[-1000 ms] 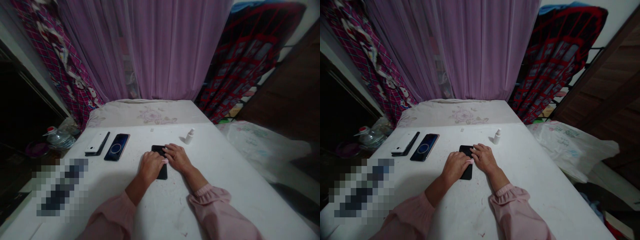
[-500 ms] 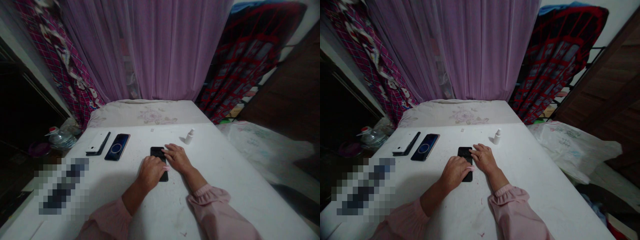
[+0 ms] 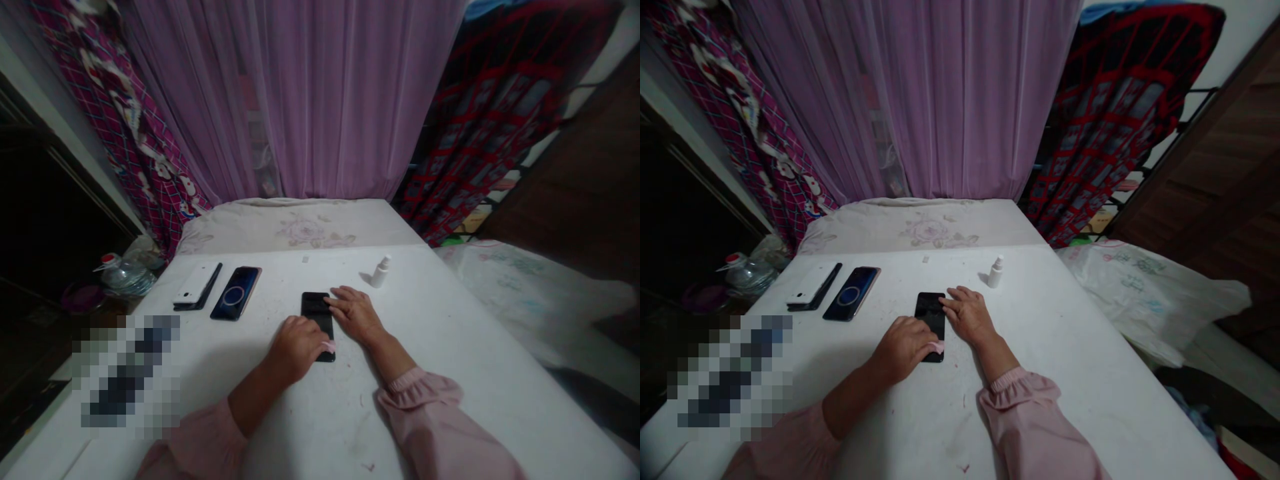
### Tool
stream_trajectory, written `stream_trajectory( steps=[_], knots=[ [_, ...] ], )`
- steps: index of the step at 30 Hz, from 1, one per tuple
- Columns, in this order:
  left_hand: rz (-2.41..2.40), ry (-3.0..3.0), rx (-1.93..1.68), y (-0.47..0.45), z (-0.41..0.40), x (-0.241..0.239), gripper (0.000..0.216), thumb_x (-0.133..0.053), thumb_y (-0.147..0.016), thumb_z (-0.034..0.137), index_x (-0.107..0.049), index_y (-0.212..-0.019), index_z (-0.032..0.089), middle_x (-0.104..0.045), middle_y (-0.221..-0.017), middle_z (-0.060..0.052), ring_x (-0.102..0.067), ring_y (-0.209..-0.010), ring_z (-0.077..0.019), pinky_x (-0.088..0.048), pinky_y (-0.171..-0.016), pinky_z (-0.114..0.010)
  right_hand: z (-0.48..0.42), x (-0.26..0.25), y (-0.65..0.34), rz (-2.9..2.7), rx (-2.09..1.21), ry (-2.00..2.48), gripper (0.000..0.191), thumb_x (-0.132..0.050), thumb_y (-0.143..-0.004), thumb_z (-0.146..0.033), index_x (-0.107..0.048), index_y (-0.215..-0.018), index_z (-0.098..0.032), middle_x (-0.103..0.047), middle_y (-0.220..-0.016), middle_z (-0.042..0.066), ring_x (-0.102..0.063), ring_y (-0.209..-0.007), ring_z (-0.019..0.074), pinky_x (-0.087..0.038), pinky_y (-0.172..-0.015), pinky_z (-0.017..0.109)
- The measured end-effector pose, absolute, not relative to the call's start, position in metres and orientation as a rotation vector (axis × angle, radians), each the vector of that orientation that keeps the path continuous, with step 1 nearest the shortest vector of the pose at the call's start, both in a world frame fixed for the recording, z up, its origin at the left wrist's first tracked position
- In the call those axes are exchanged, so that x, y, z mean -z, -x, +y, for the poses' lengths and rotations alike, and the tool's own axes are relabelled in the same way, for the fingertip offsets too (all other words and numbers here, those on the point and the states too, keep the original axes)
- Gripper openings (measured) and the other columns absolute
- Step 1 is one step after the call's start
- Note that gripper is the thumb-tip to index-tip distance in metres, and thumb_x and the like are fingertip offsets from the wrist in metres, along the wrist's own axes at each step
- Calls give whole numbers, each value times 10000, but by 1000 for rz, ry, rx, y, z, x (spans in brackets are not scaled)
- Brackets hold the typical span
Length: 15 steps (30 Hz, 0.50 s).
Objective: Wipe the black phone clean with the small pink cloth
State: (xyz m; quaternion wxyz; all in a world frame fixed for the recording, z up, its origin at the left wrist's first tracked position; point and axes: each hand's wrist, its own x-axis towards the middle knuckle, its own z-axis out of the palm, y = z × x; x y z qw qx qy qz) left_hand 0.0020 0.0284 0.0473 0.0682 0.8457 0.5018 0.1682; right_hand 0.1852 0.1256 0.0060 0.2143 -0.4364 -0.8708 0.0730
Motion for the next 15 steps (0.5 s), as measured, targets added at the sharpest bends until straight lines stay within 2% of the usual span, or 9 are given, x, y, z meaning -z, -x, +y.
stream_trajectory(
  steps=[7,15],
  knots=[
    [1825,-2433,-501,-4,52,-48,228,-520,-969,344,-711,-911,234,-685,-888,-37,-592,-866,-213,-373,-782,-358,126,-6,-185,-2409,-206,1210,292,-604,-910,-260,-696,-1172,-349,-642,-1301,52,-529,-1247,291,-421,-990,495],
    [1476,-2570,-527,8,36,-47,242,-541,-961,387,-723,-873,255,-685,-830,-7,-580,-845,-185,-361,-797,-341,125,-7,-185,-2415,-198,1208,294,-591,-920,-265,-687,-1184,-351,-636,-1310,42,-524,-1251,291,-420,-990,496]
  ],
)
